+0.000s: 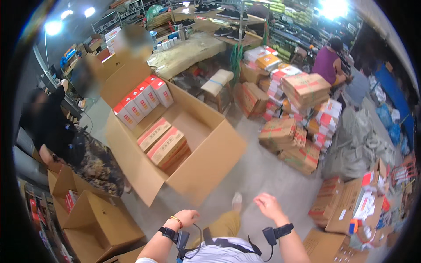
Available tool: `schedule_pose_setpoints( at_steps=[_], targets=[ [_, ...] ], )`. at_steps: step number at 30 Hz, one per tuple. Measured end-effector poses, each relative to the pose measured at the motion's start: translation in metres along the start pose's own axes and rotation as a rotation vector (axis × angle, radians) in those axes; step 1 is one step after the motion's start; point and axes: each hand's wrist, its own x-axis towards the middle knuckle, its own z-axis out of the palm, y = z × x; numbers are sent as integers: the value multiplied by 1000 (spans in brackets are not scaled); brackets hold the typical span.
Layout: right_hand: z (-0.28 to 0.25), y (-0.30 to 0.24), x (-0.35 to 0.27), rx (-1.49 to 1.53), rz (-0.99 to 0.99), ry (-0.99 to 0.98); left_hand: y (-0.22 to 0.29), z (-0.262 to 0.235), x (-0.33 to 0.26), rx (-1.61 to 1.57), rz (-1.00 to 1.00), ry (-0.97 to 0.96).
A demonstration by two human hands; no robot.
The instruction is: Packing pairs of shoes into individual boxes and then into a larger shipping carton.
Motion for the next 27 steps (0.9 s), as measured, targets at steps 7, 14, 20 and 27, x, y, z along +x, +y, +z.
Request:
schedule_pose_setpoints(
  at_steps=[7,14,20,27],
  targets=[
    [-123,258,-21,-391,645,-195,88,-131,184,-240,168,288],
    [-249,475,-159,-222,1044,-315,202,-233,329,-729,220,460],
    [-326,568,90,-396,670,-86,228,-262,467,-315,220,59],
    [-363,484,539,-284,331,-27,224,-371,533,-374,-48,286]
  ],
)
